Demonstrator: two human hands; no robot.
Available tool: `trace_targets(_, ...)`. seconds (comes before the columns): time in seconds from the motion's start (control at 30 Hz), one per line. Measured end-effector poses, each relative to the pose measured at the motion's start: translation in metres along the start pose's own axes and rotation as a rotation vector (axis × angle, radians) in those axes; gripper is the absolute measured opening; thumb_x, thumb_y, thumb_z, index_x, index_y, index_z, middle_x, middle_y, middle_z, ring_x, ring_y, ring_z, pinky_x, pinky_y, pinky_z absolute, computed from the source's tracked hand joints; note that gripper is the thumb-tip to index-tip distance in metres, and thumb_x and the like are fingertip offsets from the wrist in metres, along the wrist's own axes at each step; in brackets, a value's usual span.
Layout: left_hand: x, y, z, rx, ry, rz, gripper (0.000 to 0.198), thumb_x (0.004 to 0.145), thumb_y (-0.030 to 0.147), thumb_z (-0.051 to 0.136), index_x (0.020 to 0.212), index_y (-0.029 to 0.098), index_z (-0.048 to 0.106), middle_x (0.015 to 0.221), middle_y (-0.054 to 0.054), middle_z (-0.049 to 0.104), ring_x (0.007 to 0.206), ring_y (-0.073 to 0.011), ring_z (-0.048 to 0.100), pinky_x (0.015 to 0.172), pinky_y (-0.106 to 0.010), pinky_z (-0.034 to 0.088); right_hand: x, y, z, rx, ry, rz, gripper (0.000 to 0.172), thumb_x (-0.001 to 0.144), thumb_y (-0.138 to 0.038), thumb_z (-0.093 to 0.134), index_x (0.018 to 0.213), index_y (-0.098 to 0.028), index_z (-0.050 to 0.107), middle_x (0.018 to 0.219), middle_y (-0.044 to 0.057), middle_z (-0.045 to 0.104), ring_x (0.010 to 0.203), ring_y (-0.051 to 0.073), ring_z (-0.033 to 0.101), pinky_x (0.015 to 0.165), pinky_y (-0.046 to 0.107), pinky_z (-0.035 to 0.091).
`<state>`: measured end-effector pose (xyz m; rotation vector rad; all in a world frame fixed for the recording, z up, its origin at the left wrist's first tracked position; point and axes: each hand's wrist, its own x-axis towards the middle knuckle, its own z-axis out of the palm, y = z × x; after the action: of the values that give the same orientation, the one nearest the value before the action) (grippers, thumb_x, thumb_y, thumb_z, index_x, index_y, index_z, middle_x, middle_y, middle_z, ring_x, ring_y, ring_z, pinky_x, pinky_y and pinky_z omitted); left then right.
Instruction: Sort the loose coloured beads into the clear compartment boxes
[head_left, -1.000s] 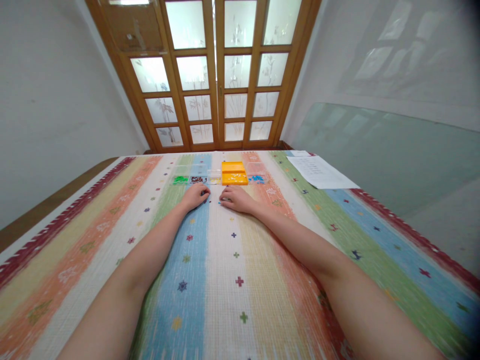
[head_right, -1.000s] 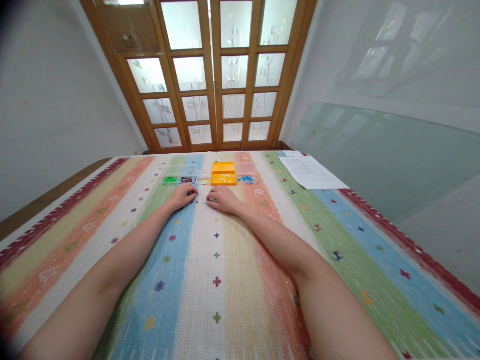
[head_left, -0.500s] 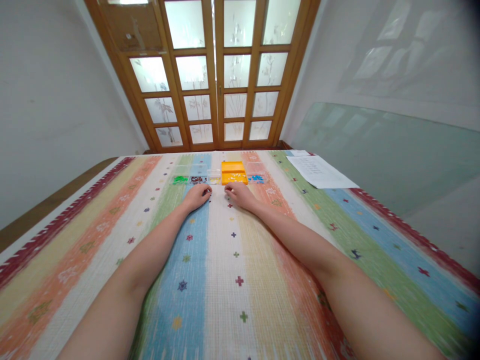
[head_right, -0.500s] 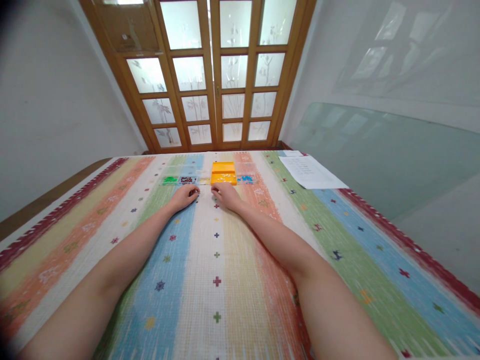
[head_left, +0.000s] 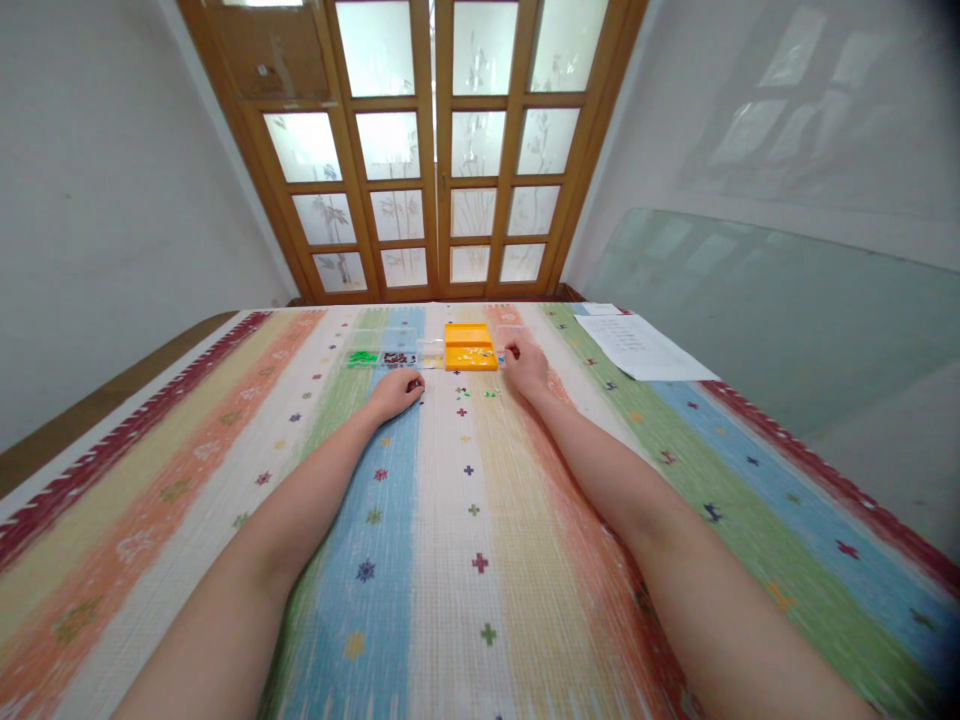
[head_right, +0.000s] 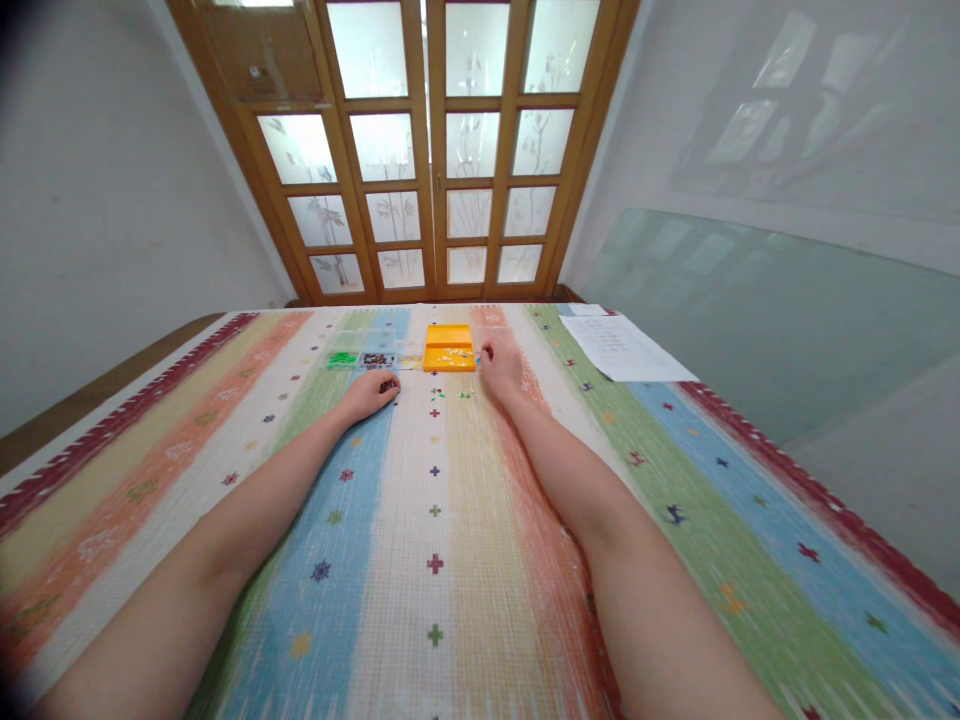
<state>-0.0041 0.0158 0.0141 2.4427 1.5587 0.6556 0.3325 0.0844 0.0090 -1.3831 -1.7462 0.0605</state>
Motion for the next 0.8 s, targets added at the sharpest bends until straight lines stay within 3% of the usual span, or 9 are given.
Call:
trace_targets(0.17, -0.001, 0.000, 0.000, -0.009, 0.005, 0.006, 0.014, 0.091, 0.026, 0.061, 0.093, 0.022, 0.075, 0.091, -0.006, 0.073, 0.086, -0.0237, 0.064, 0.079, -0.034, 0.048, -0.004, -0.004, 0.011, -0.108, -0.132, -0.160, 0.027, 0.095, -0.024, 0.054, 0.108, -0.019, 0.077, 0.115, 0.014, 0.074, 0.111, 0.030, 0.064, 0.101, 0.045, 0.050)
trace_targets(0.33, -0.001, -0.001, 0.001, -0.009, 0.004, 0.005, 0.014, 0.091, 0.026, 0.061, 0.093, 0.022, 0.074, 0.091, -0.006, 0.073, 0.086, -0.0230, 0.064, 0.079, -0.034, 0.047, -0.009, -0.006, 0.021, -0.197, -0.288, -0.319, 0.034, 0.100, -0.033, 0.057, 0.127, -0.017, 0.073, 0.134, 0.016, 0.069, 0.128, 0.031, 0.057, 0.113, 0.049, 0.041)
trace_targets(0.8, -0.001, 0.002, -0.001, 0.003, -0.007, -0.011, 0.016, 0.092, 0.027, 0.059, 0.095, 0.021, 0.073, 0.092, -0.005, 0.073, 0.086, -0.0225, 0.064, 0.078, -0.033, 0.047, -0.007, -0.012, 0.021, -0.300, -0.426, -0.330, 0.037, 0.109, -0.037, 0.044, 0.110, -0.020, 0.077, 0.123, 0.011, 0.073, 0.123, 0.027, 0.055, 0.106, 0.041, 0.037)
